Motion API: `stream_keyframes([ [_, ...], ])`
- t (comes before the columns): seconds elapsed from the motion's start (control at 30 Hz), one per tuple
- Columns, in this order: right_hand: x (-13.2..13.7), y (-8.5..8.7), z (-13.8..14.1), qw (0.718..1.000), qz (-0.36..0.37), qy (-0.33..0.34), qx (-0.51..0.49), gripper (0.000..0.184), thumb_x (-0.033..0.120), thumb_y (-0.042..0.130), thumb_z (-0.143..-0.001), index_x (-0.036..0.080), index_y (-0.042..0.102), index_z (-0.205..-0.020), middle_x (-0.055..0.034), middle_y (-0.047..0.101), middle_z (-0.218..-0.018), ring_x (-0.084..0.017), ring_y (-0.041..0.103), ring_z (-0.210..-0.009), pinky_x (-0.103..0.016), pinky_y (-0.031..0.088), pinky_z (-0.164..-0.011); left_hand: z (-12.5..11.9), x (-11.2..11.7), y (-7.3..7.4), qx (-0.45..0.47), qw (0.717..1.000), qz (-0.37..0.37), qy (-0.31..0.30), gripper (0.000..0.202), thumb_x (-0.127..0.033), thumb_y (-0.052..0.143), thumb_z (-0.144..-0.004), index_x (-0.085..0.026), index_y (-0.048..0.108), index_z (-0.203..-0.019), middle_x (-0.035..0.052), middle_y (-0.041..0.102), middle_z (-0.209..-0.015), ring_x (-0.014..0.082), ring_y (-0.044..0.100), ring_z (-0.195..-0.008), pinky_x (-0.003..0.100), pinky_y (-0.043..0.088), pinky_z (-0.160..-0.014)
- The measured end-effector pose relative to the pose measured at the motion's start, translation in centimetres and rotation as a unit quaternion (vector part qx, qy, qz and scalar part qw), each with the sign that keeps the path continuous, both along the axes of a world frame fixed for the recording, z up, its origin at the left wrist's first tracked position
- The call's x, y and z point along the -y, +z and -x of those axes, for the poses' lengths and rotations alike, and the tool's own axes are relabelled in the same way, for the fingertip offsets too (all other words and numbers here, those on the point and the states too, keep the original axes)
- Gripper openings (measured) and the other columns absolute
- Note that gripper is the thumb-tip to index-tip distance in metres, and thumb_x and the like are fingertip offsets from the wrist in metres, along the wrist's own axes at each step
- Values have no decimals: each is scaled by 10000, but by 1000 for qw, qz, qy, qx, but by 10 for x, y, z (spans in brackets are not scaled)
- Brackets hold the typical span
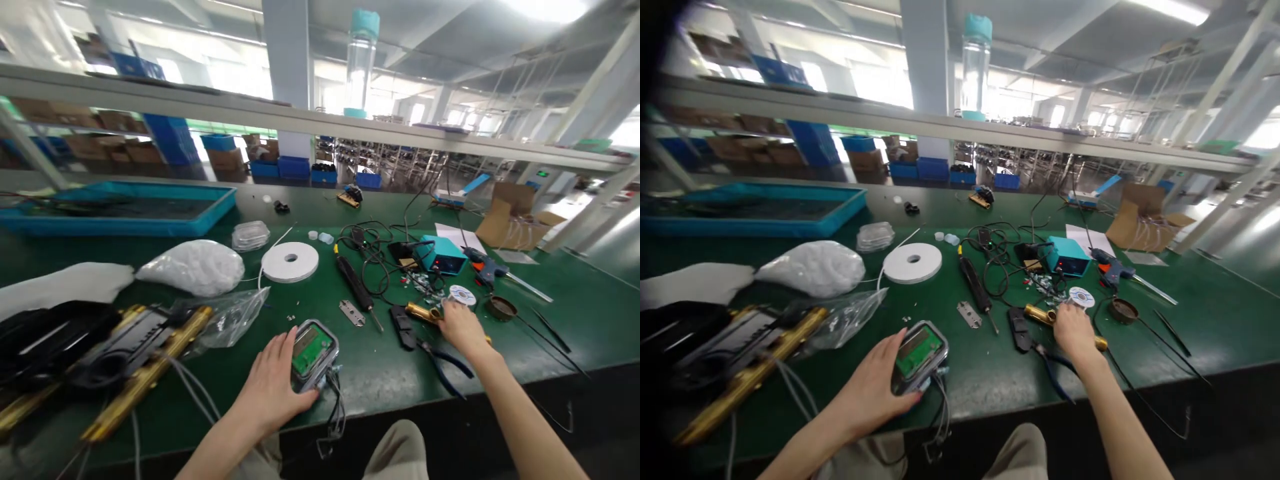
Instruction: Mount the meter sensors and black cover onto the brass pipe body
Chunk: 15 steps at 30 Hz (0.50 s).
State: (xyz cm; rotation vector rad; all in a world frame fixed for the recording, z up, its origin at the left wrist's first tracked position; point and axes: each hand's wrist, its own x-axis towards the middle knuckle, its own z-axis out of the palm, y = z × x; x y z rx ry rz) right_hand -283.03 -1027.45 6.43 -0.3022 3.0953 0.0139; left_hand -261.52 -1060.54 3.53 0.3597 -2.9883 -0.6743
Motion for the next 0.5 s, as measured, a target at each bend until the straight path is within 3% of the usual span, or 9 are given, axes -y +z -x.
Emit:
stream_keyframes([
  [0.17, -31, -18, 26, 996, -48, 37, 71, 266, 126, 470, -813, 79, 602, -1039, -206, 660, -1029, -296, 636, -956, -356, 421, -737, -11, -3, 6, -55, 996, -58, -29, 975, -287, 671, -555, -87, 262, -1418, 192, 378, -1353, 347, 335, -1270, 506, 287, -1098],
  [0.3, -37, -23, 37, 991, -56, 60, 104, 212, 218, 583, -772, 159, 633, -970, -134, 682, -976, -257, 648, -903, -308, 403, -686, -39, 8, 12, -76, 993, -71, -64, 991, -232, 666, -581, -175, 189, -1448, 137, 321, -1414, 317, 299, -1310, 483, 279, -1118],
  [0.5, -40, -24, 31, 991, -65, 63, 103, 193, 260, 574, -797, 183, 636, -962, -121, 678, -981, -244, 642, -897, -295, 383, -661, -72, 25, 28, -68, 995, -66, -41, 984, -231, 670, -607, -258, 163, -1449, 82, 288, -1452, 291, 311, -1321, 466, 276, -1127],
])
